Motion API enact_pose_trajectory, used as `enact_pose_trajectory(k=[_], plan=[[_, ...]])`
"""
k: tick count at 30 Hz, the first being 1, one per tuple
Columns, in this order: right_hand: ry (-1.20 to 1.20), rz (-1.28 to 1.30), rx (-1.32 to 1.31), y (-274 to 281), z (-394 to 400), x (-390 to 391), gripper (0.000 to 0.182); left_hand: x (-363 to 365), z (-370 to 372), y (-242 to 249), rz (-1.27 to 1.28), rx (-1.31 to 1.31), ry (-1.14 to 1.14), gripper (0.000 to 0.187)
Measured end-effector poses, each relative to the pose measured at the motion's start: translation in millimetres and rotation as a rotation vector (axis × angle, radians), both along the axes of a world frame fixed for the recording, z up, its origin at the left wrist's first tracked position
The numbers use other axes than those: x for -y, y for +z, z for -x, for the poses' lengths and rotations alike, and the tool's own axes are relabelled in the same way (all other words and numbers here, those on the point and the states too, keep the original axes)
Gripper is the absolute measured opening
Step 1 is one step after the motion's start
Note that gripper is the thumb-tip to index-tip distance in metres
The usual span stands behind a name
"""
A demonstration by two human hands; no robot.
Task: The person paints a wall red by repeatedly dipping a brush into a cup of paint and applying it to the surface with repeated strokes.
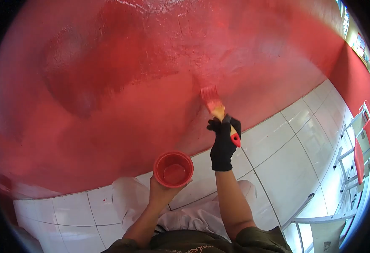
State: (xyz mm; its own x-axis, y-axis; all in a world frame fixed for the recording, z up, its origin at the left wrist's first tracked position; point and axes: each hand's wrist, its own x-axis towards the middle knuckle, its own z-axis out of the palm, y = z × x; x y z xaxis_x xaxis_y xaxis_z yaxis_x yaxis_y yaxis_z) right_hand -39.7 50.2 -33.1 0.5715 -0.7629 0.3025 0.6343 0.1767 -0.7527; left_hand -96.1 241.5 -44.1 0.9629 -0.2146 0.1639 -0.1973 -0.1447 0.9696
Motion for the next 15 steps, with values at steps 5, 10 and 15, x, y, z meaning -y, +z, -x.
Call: enact_pose_trajectory(k=[5,10,15], plan=[[0.052,-0.068,-0.175,-55.5,31.5,0.6,0.030,2.0,2.7,4.9,-0.017,0.006,-0.031,0.067],[0.074,-0.092,-0.325,-81.3,63.5,8.8,0.031,-1.7,6.9,-1.7,-0.025,-0.004,0.003,0.069],[0.111,-0.043,-0.360,-69.7,72.9,23.0,0.030,-1.9,4.1,-14.2,-0.007,0.032,-0.033,0.069]])
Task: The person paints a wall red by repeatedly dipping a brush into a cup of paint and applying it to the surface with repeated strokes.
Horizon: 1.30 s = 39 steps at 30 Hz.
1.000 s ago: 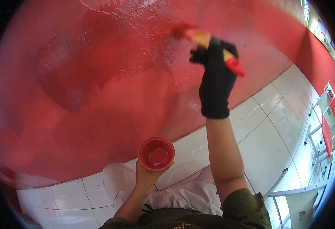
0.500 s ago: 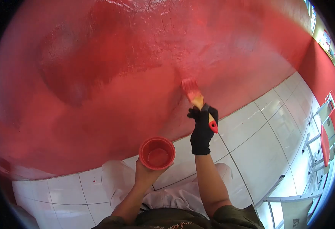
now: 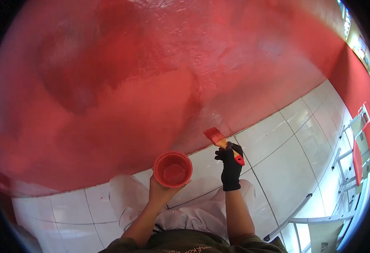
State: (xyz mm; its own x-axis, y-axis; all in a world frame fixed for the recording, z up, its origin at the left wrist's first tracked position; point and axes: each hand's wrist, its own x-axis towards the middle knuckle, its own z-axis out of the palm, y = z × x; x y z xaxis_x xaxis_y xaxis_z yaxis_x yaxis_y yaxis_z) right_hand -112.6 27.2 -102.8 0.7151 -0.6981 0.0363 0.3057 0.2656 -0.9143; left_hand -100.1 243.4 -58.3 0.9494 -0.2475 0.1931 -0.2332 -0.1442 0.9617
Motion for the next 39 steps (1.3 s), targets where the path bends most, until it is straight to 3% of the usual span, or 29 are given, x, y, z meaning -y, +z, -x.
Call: enact_pose_trajectory(k=[5,11,16,18,21,22,26,31,36,39], plan=[[-0.026,0.097,0.124,52.0,-14.1,7.4,0.028,-4.8,-1.5,-3.5,-0.066,-0.118,-0.009,0.066],[-0.014,0.271,0.571,177.0,-62.7,8.5,0.026,3.9,-0.3,8.2,-0.016,-0.031,-0.009,0.067],[-0.063,0.416,0.738,268.6,-106.9,0.1,0.024,8.9,2.6,9.4,-0.031,-0.048,-0.033,0.065],[-0.186,0.533,0.867,293.2,-117.4,3.5,0.004,13.8,5.0,14.4,-0.064,-0.027,-0.028,0.064],[-0.047,0.469,0.990,297.9,-107.0,12.2,0.003,20.2,11.0,24.4,-0.128,0.045,0.041,0.065],[0.000,0.361,1.048,291.6,-108.5,13.0,0.004,20.3,10.7,24.1,-0.120,0.022,0.028,0.065],[0.091,0.160,0.725,204.8,-113.0,13.7,0.012,20.9,10.0,16.4,-0.178,-0.017,0.049,0.066],[0.025,0.071,0.478,82.3,-84.7,10.1,0.025,18.9,16.2,3.0,-0.157,-0.069,0.091,0.068],[-0.009,-0.128,0.320,3.5,-58.8,1.3,0.026,17.6,21.8,-5.6,-0.182,-0.098,0.134,0.063],[-0.036,-0.143,0.231,-42.9,-45.9,0.2,0.025,30.3,22.1,9.1,0.012,-0.246,0.061,0.055]])
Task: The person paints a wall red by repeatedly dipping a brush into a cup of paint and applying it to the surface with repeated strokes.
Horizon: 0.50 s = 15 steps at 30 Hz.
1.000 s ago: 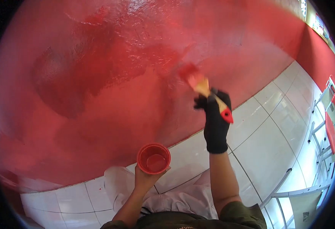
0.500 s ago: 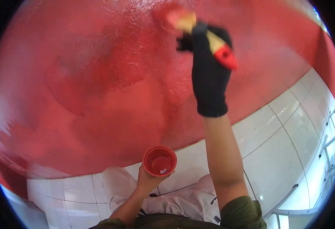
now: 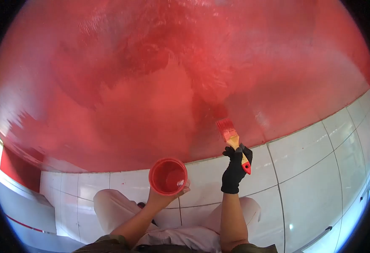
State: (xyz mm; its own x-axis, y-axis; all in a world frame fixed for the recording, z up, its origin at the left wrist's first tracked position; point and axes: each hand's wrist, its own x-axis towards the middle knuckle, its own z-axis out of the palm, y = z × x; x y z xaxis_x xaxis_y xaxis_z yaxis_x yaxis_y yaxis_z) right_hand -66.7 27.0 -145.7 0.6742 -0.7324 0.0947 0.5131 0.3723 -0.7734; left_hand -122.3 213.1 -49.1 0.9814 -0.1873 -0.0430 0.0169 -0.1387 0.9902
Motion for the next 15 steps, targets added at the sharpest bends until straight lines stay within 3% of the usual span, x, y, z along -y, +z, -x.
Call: enact_pose_trajectory(k=[2,4,7,8,9,15], plan=[[-0.006,-0.011,-0.112,-28.7,11.4,0.6,0.021,-8.5,-2.4,-13.6,-0.125,0.179,0.035,0.048],[-0.002,0.003,-0.149,-39.3,30.2,3.4,0.023,-12.5,-9.0,-16.5,-0.082,0.105,-0.039,0.049],[-0.016,-0.272,-0.295,-33.0,60.0,-0.6,0.031,-21.1,-20.3,-26.6,-0.004,0.066,-0.135,0.055],[-0.035,-0.269,-0.312,-29.9,67.3,-5.3,0.031,-27.9,-22.0,-33.7,0.026,0.108,-0.166,0.061],[-0.070,-0.269,-0.280,-26.2,75.4,-11.5,0.032,-49.0,-30.6,-65.2,-0.140,0.240,-0.154,0.071],[-0.157,-0.200,-0.316,18.9,112.1,-47.7,0.036,-59.1,-47.8,-73.1,-0.151,0.074,-0.299,0.075]])
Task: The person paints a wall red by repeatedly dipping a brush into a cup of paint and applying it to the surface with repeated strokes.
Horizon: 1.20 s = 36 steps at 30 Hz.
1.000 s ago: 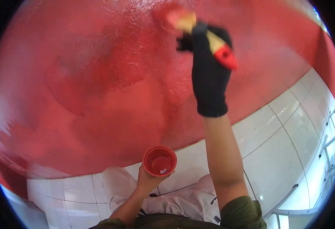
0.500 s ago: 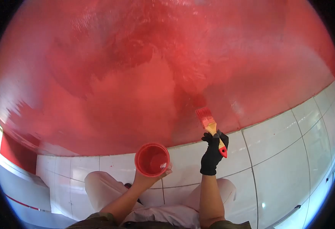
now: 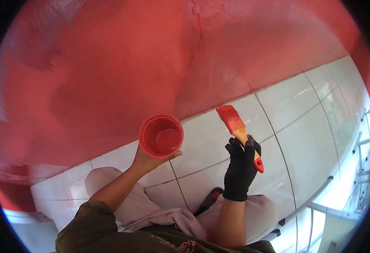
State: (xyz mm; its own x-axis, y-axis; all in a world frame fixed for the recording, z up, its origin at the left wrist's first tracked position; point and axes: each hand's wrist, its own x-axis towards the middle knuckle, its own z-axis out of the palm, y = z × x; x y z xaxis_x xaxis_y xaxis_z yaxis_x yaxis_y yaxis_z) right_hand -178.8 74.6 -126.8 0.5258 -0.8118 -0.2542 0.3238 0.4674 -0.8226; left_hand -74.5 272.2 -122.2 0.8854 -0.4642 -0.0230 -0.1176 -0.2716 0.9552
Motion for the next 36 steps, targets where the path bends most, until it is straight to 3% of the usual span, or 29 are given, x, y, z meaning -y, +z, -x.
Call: enact_pose_trajectory(k=[5,7,9,12,13,15,21,27,30,36], plan=[[0.021,0.228,-0.058,23.1,13.7,-9.1,0.035,-2.5,-5.8,-11.9,0.101,-0.100,-0.061,0.076],[0.062,0.307,-0.101,32.7,8.9,-12.6,0.041,-5.5,-5.0,-0.4,0.140,0.079,-0.073,0.076],[0.128,0.338,-0.144,50.5,5.4,-12.1,0.042,-9.5,-4.3,-2.6,0.160,0.043,-0.072,0.081],[0.232,0.438,-0.166,69.6,-3.8,1.3,0.051,-20.2,1.0,-6.8,0.228,0.087,-0.007,0.074],[0.197,1.325,-0.443,72.4,-10.5,4.9,0.049,-24.7,2.4,-10.4,0.183,0.068,-0.009,0.073],[0.205,0.442,-0.145,101.4,-30.5,5.6,0.048,-29.8,3.6,-18.6,0.140,0.047,-0.009,0.073],[0.287,0.832,-0.121,112.8,-57.5,-16.9,0.030,-50.8,8.2,-33.9,0.161,0.000,0.048,0.073],[0.500,0.901,-0.159,100.9,-59.1,-66.3,0.030,-55.3,10.2,-40.4,0.254,0.065,0.098,0.072],[0.689,1.161,-0.122,106.9,-55.4,-80.6,0.018,-53.7,10.5,-34.8,0.289,0.039,0.107,0.073],[0.812,1.270,-0.214,100.6,-59.8,-93.3,0.015,-48.8,7.6,-39.9,0.291,0.112,0.123,0.073]])
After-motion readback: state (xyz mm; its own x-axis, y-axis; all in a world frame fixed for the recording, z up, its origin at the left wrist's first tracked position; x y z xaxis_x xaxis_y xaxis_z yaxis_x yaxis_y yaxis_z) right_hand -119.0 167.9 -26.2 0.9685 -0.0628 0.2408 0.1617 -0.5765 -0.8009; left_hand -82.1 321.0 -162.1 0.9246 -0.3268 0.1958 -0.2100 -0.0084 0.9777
